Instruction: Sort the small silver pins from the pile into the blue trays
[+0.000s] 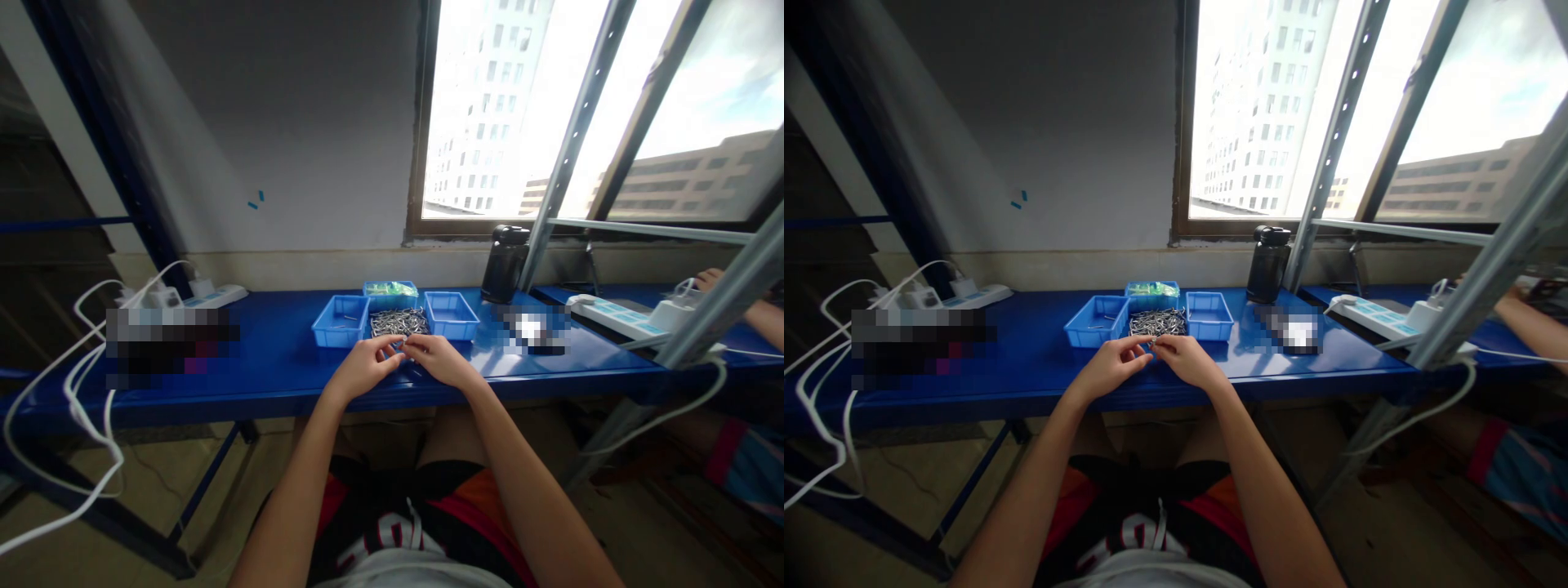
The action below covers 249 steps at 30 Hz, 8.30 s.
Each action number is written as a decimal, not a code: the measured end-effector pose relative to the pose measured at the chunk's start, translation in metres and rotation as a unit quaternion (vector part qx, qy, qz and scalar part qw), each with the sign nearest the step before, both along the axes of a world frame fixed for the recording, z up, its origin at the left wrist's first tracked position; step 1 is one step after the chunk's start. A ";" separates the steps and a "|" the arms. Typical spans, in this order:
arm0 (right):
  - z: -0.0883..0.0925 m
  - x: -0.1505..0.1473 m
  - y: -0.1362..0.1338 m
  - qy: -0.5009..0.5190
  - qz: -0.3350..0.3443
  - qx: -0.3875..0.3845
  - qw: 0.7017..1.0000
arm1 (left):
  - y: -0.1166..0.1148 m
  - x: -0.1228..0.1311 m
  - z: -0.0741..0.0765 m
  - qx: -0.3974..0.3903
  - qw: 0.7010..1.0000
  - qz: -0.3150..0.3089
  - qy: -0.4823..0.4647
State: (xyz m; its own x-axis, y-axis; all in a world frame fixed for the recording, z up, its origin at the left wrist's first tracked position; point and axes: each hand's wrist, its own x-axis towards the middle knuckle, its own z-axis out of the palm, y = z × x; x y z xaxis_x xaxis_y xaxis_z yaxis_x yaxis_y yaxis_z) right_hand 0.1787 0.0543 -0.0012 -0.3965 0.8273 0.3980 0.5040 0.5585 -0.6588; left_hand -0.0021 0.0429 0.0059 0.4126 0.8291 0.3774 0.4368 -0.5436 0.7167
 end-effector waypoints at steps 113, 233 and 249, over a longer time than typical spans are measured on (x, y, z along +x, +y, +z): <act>-0.006 0.004 0.003 0.036 -0.006 0.000 0.999 | 0.010 0.000 -0.003 0.025 0.997 0.044 0.058; 0.001 0.000 -0.003 -0.024 -0.034 0.019 0.999 | 0.007 -0.002 -0.004 0.051 0.996 0.064 0.029; -0.003 0.002 -0.001 0.045 -0.012 -0.015 0.999 | 0.009 -0.001 -0.005 0.035 0.997 0.054 0.042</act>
State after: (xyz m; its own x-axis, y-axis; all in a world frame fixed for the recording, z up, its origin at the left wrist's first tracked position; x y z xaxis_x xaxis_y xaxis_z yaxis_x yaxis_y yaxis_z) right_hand 0.1804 0.0534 -0.0041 -0.3406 0.8478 0.4066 0.4554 0.5271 -0.7175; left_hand -0.0034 0.0520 0.0005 0.3557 0.8431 0.4032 0.5528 -0.5377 0.6367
